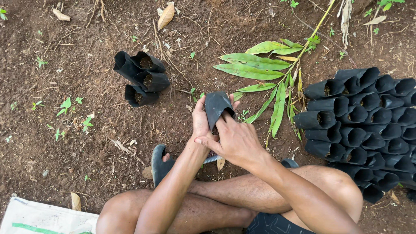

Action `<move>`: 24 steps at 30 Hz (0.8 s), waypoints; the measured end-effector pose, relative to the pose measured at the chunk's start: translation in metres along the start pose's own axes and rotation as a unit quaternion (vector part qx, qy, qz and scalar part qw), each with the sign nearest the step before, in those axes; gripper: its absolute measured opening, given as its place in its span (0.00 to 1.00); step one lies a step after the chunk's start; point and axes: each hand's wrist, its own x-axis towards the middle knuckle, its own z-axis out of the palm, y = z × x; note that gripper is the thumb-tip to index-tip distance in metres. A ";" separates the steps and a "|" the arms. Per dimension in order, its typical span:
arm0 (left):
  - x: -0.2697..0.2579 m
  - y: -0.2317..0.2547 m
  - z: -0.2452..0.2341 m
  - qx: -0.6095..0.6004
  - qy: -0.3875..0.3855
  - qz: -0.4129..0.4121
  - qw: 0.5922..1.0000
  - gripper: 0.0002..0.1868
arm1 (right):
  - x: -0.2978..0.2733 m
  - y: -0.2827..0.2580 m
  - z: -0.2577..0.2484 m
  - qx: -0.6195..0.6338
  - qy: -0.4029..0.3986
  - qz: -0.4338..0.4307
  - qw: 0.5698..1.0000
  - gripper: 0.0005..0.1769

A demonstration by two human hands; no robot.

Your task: The person puts seeds from a plastic container into small black planter bags filled with soil, then firms the soil by hand.

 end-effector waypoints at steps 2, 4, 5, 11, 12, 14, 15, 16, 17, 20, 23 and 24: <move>0.009 -0.001 -0.005 0.032 -0.009 0.012 0.999 0.22 | 0.002 0.006 0.004 -0.024 0.011 0.022 0.999 0.41; 0.010 -0.002 -0.005 0.048 -0.011 0.015 0.999 0.22 | 0.001 0.007 0.002 -0.027 0.013 0.025 0.999 0.41; 0.011 -0.002 -0.007 0.062 -0.012 0.020 0.998 0.23 | 0.000 0.008 0.001 -0.030 0.013 0.027 0.999 0.40; -0.005 -0.009 0.003 0.071 -0.002 0.013 0.997 0.24 | -0.002 0.005 -0.009 0.020 0.008 0.031 0.999 0.38; -0.001 -0.005 -0.001 0.070 -0.001 0.014 0.997 0.24 | -0.003 0.006 -0.014 0.020 0.007 0.030 0.999 0.38; 0.009 0.003 -0.008 0.099 -0.005 -0.009 0.995 0.28 | -0.005 0.008 -0.022 0.016 0.040 0.007 0.999 0.34; 0.003 0.001 -0.002 0.098 -0.005 -0.008 0.995 0.28 | -0.009 0.008 -0.029 0.016 0.039 0.006 0.999 0.34; -0.002 -0.001 0.005 0.101 0.002 0.010 0.995 0.26 | -0.013 0.009 -0.036 0.047 0.078 -0.011 0.996 0.29; -0.008 -0.003 0.011 0.104 0.009 0.029 0.994 0.25 | -0.016 0.009 -0.043 0.077 0.117 -0.028 0.990 0.23; 0.003 0.008 0.003 -0.003 0.014 0.033 0.999 0.24 | -0.021 0.013 -0.053 0.158 0.225 -0.051 0.960 0.12; -0.003 0.013 0.012 -0.014 0.005 0.050 0.999 0.24 | -0.019 0.033 -0.054 0.113 0.272 -0.043 0.955 0.10; -0.004 0.015 0.015 -0.015 0.006 0.051 0.999 0.24 | -0.014 0.041 -0.045 0.114 0.270 -0.042 0.955 0.10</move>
